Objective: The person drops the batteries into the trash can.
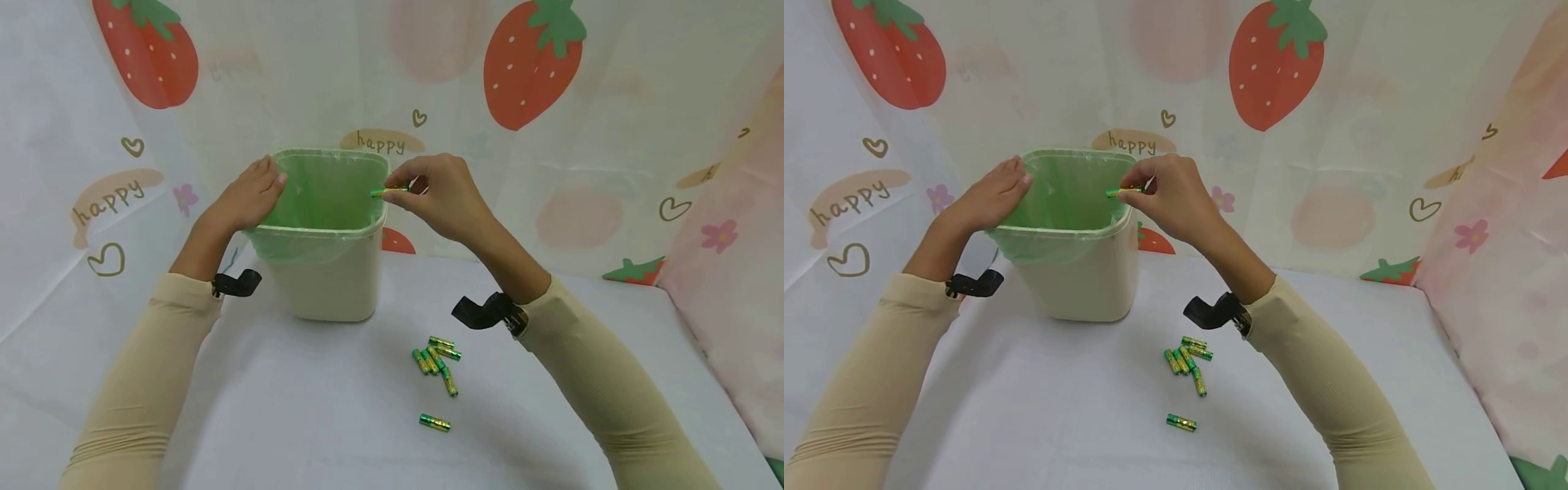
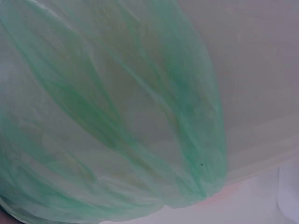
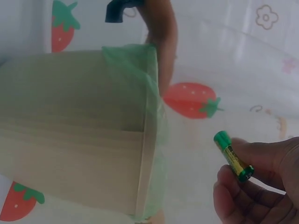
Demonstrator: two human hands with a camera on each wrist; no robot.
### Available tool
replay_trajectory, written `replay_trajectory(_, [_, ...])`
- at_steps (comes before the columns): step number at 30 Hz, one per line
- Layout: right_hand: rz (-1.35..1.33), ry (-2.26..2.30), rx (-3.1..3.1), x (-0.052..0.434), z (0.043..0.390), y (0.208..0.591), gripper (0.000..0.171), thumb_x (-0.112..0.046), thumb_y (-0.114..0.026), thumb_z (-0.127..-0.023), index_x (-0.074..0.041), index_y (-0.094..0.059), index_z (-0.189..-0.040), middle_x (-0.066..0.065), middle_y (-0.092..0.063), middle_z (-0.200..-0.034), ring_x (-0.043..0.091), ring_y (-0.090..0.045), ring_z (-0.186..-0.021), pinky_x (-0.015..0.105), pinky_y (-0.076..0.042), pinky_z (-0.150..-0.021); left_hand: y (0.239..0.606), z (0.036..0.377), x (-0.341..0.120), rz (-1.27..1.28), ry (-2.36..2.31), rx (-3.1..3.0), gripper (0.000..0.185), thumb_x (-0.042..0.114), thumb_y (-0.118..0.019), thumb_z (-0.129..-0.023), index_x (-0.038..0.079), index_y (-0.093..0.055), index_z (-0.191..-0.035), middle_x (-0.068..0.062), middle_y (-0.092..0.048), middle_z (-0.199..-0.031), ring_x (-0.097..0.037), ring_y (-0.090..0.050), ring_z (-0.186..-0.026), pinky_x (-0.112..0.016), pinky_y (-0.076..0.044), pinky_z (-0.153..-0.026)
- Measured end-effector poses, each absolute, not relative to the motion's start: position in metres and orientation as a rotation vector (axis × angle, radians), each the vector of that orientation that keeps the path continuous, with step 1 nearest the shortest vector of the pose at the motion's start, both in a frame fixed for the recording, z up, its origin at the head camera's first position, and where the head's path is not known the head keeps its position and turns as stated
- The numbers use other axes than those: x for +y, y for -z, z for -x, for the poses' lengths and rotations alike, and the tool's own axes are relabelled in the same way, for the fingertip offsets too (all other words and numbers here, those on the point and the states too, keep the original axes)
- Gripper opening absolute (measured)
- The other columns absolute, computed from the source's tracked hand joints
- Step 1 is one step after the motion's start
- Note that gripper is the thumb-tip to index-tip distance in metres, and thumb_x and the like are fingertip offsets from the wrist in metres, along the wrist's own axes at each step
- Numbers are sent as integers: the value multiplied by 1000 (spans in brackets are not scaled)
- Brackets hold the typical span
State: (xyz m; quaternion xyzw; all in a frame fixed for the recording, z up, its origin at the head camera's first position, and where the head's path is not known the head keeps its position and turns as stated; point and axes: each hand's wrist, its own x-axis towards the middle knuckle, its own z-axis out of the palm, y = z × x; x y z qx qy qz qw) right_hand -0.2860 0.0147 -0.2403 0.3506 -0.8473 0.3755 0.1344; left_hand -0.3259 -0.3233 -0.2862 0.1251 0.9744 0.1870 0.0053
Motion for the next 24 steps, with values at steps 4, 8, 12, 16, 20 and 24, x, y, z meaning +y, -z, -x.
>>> replay_trajectory(4, [-1021, -1081, -2481, 5, 293, 235, 12, -16, -80, -90, -7, -81, -98, 1, -75, -91, 17, -63, -76, 29, -49, -67, 285, 326, -323, -390, -582, 3045, 69, 37, -13, -112, -16, -1, -154, -30, 9, -164, -42, 9, -153, -50, 3, -124])
replay_trajectory(8, [-1039, -1068, -2493, -4, 302, 232, 13, -16, -81, -89, -7, -81, -97, 2, -74, -92, 17, -61, -79, 28, -49, -69, 284, 326, -322, -393, -572, 3040, 69, 38, -12, -112, -15, 1, -154, -30, 11, -164, -42, 10, -153, -50, 3, -124])
replay_trajectory(12, [-1065, -1060, -2509, -13, 308, 231, 12, -17, -81, -90, -7, -80, -96, 2, -73, -91, 17, -61, -79, 28, -49, -69, 284, 325, -323, -396, -576, 3038, 69, 38, -11, -112, -15, 2, -154, -30, 11, -164, -42, 10, -153, -50, 4, -124])
replay_trajectory(16, [-1083, -1048, -2511, -22, 313, 231, 9, -14, -80, -90, -6, -80, -95, 3, -71, -87, 17, -61, -77, 27, -49, -69, 284, 325, -323, -401, -582, 3035, 69, 38, -10, -112, -15, 2, -154, -30, 12, -163, -42, 11, -153, -50, 4, -124])
replay_trajectory(20, [-1113, -1040, -2494, -34, 318, 233, 9, -13, -80, -90, -4, -80, -93, 5, -72, -84, 16, -61, -75, 26, -48, -68, 285, 325, -323, -393, -582, 3034, 69, 38, -10, -112, -15, 2, -154, -30, 12, -163, -42, 11, -153, -50, 4, -124])
replay_trajectory(24, [-1130, -1038, -2499, -45, 323, 235, 9, -13, -80, -90, -4, -80, -92, 5, -72, -83, 16, -58, -74, 25, -47, -66, 286, 325, -324, -398, -580, 3038, 69, 38, -11, -112, -15, 2, -154, -31, 12, -163, -41, 12, -153, -49, 4, -124])
